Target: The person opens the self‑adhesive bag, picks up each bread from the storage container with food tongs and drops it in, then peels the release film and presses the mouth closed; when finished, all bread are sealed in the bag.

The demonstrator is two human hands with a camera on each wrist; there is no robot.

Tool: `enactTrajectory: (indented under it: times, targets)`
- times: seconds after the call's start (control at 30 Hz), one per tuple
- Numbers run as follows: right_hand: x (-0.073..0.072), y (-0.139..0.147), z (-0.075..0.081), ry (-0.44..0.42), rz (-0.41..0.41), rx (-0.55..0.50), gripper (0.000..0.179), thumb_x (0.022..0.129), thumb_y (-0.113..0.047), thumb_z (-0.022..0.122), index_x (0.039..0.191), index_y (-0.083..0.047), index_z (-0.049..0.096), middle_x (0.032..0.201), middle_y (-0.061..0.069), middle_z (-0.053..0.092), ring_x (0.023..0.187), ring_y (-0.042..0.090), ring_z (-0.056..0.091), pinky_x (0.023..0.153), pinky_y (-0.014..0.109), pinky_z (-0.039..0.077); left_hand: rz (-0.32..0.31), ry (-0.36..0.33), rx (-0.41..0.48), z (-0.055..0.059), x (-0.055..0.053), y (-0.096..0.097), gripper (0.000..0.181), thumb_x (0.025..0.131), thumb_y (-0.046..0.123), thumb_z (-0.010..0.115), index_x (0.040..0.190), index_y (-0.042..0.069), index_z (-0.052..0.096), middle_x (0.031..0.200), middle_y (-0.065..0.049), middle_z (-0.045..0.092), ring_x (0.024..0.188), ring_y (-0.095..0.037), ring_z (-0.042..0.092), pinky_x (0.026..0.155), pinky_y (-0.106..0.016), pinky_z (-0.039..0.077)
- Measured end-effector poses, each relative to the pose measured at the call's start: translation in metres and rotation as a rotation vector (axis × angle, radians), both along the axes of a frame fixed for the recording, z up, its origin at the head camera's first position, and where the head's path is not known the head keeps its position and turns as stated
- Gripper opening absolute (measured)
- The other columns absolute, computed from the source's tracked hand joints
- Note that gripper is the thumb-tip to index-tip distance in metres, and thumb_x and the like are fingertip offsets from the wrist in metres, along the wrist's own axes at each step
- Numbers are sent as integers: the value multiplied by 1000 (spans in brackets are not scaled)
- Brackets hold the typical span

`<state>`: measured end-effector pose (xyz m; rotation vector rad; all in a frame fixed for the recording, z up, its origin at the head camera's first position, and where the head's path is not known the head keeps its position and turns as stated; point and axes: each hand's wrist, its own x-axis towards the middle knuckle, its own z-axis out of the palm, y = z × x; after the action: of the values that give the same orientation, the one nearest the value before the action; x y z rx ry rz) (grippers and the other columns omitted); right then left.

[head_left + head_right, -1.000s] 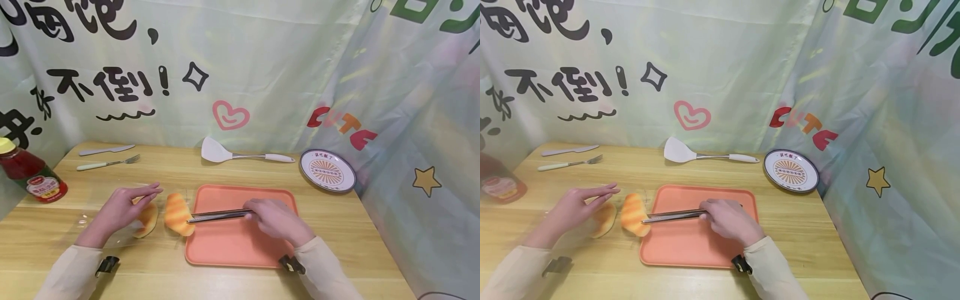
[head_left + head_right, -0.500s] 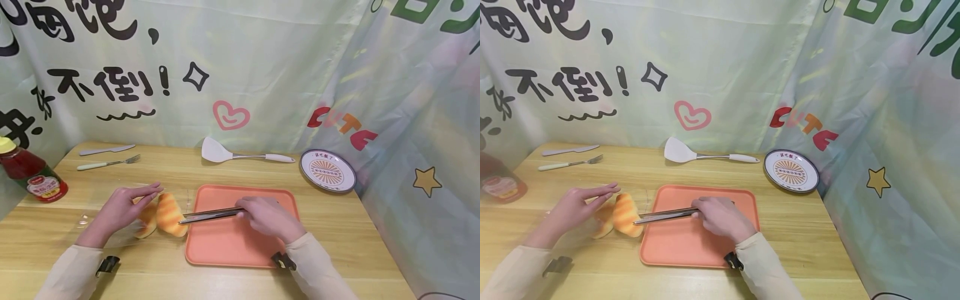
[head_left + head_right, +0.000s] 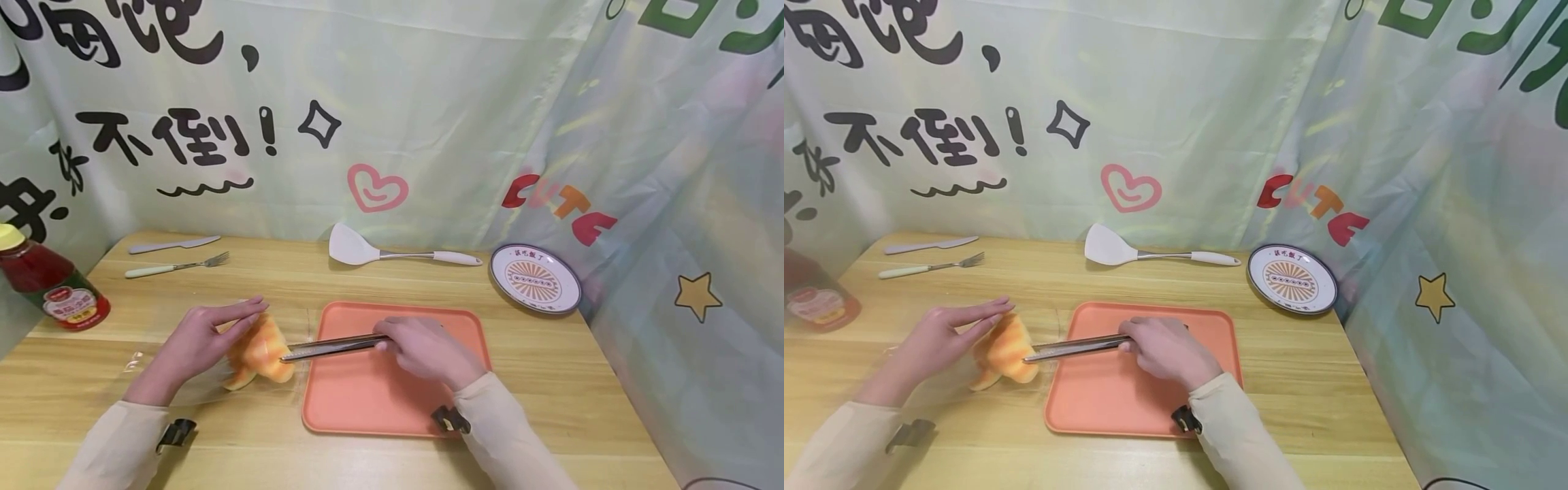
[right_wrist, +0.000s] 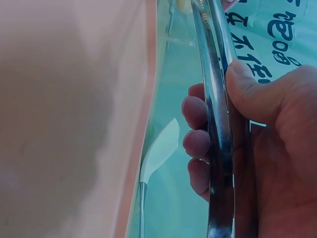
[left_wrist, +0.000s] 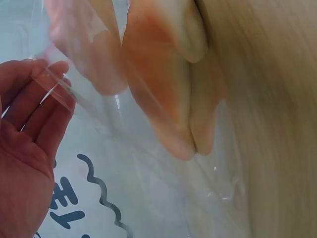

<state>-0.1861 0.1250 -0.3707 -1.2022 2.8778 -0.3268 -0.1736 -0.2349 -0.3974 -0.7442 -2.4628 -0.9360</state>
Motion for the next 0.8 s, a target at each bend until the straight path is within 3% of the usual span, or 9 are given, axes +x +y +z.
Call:
enactTrajectory:
  times: [0.4,0.8]
  targets:
    - [-7,-13,1,-31,24,6,14,100,-24,60,86,-20,57,75,-9,50,64,11,49,58,26,42,-14,9,25,1,-1,2,35,85,-5,72,118,9,73,122,-10,66,107,-28,64,89,-5,38]
    - [-13,-23,1,-45,22,-3,18,100,-24,59,83,-19,55,68,-8,46,60,11,45,52,25,37,9,-27,10,0,0,4,32,88,-2,72,117,10,73,125,-10,65,107,-30,65,89,-5,38]
